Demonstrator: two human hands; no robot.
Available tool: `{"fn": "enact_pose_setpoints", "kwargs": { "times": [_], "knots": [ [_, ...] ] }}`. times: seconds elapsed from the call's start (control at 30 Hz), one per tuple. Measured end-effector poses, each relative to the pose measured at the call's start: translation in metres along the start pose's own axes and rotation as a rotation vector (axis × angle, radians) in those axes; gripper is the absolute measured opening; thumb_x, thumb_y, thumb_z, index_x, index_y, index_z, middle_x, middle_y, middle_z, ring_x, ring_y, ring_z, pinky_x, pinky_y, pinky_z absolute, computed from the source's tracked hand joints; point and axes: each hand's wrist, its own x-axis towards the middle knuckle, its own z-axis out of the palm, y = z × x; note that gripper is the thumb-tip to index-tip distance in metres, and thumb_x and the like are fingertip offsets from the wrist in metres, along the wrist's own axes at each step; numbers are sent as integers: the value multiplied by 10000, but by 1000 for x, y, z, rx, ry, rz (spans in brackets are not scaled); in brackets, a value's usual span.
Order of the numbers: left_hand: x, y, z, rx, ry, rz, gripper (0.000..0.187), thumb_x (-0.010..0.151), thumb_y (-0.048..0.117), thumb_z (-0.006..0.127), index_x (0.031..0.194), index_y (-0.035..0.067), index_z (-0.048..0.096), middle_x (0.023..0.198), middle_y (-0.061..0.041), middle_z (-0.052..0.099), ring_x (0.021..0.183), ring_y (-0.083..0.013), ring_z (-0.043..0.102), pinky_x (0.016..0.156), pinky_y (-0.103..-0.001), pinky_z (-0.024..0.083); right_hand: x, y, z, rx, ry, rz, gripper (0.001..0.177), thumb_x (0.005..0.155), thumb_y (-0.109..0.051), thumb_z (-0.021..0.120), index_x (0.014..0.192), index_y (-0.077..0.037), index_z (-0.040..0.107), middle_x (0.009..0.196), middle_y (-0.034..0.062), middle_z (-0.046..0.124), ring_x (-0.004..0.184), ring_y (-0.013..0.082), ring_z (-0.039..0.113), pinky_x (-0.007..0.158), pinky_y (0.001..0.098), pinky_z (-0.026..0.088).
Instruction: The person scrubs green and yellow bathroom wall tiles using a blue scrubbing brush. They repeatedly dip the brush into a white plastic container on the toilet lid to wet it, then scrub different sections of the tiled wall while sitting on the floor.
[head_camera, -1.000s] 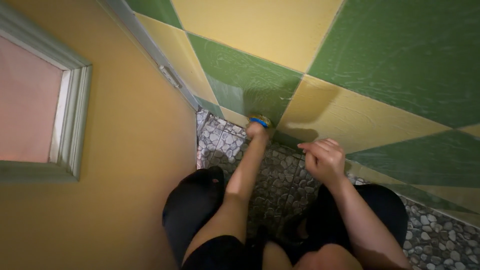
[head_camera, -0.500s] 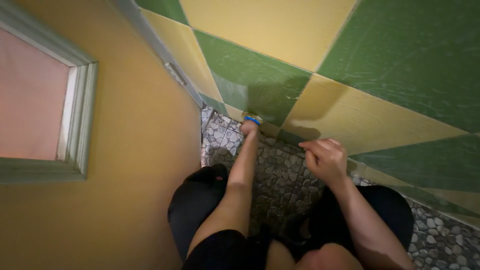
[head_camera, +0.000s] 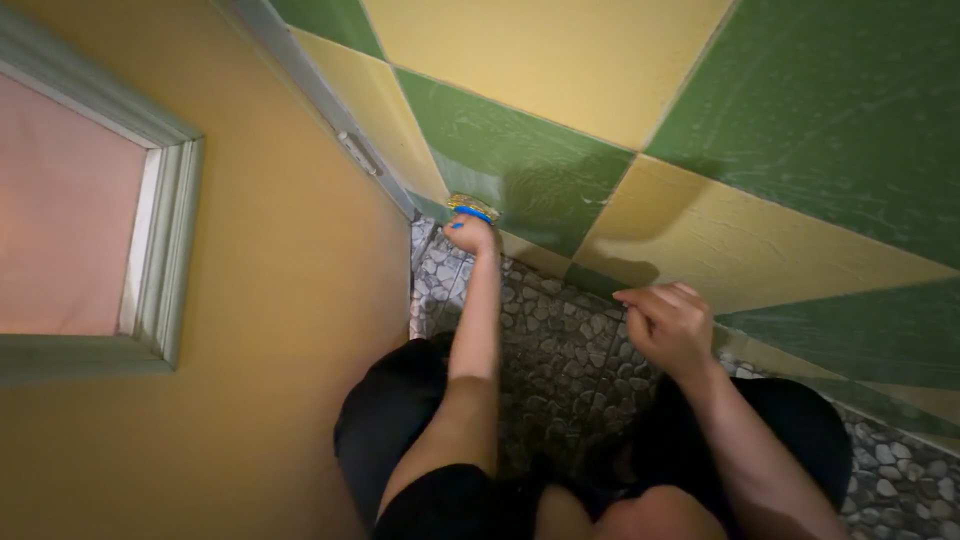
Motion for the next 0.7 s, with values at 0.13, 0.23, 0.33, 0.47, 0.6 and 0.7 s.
{"fn": "enact_pose_setpoints", "kwargs": {
  "times": [0.13, 0.23, 0.33, 0.47, 0.6, 0.7],
  "knots": [
    [12, -20, -6, 175, -18, -206, 284, 943, 232, 571, 977, -42, 635, 937, -288, 710, 844, -449, 670, 783, -530, 532, -2, -6, 7, 4, -21, -21, 163, 810, 22, 654, 852, -75, 778, 769, 105, 713, 701, 256, 702, 710, 376, 558],
    [28, -10, -4, 172, -119, -333, 274, 946, 230, 581, 978, -39, 622, 934, -282, 703, 858, -452, 664, 795, -524, 521, 1, -10, 7, -33, -18, -15, 167, 801, 21, 657, 843, -90, 774, 769, 96, 717, 711, 261, 700, 725, 387, 558],
    [16, 10, -12, 132, -137, -266, 267, 950, 228, 591, 980, -37, 609, 931, -276, 696, 873, -454, 658, 807, -519, 509, 4, -11, -2, -51, -33, 7, 185, 793, 31, 654, 848, -90, 782, 756, 96, 713, 705, 265, 692, 717, 395, 552],
    [-1, 73, -32, -82, -49, 247, 215, 968, 186, 579, 1001, -26, 583, 948, -267, 674, 907, -453, 638, 829, -506, 495, 2, -14, -5, -28, -13, -32, 191, 809, 40, 645, 859, -89, 777, 781, 98, 720, 709, 254, 690, 719, 389, 549],
    [-6, 147, -49, -226, -64, 531, 200, 1021, 159, 561, 922, -11, 523, 872, -246, 596, 847, -430, 597, 815, -494, 489, 1, -19, -9, -12, -30, -79, 169, 798, 33, 651, 851, -80, 765, 744, 86, 704, 703, 253, 696, 709, 384, 552],
    [-4, 168, -52, -305, -53, 602, 176, 1031, 152, 516, 946, -2, 531, 893, -230, 597, 850, -415, 603, 809, -478, 491, 1, -20, -9, -27, -18, -56, 177, 809, 40, 647, 856, -84, 764, 749, 82, 709, 700, 243, 698, 704, 376, 549]
  ]
}}
